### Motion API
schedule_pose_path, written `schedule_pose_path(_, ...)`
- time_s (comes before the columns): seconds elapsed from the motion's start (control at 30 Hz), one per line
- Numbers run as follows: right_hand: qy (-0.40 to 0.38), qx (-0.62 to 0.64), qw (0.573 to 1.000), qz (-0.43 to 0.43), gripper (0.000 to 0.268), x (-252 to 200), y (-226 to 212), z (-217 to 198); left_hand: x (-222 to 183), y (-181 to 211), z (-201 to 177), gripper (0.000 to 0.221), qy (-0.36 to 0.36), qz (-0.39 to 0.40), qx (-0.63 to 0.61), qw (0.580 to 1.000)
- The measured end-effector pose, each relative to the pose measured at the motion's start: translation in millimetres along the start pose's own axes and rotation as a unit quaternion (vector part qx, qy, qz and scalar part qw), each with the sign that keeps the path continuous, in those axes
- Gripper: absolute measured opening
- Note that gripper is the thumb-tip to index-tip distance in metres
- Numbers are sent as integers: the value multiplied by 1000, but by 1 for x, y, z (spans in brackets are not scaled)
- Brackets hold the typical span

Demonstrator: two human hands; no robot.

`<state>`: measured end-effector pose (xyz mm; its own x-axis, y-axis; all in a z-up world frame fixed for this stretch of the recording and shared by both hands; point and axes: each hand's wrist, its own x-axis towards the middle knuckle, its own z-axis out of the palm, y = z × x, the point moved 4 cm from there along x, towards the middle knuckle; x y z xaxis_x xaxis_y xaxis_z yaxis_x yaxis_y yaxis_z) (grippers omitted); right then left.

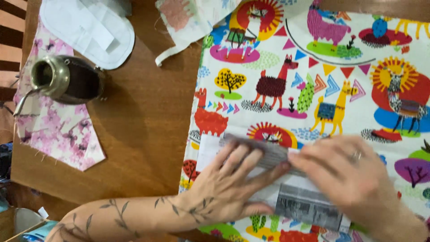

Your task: Unfolding fabric and positioning a paper pattern on a table

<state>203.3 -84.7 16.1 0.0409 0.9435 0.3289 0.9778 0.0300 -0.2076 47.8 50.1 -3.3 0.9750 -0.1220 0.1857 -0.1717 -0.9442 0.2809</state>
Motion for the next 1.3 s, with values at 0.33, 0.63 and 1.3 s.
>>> schedule_pose_path(0.33,31,-43,997,-48,17,7,-12,-6,-2,0,6,71,-23,-17,14,999)
schedule_pose_path(0.63,-37,-177,980,85,35,-2,2,12,2,-1,2,72,-52,-5,29,998)
schedule_pose_path(1.3,-57,-228,967,102,40,-7,-2,16,0,1,2,71,-56,-16,47,997)
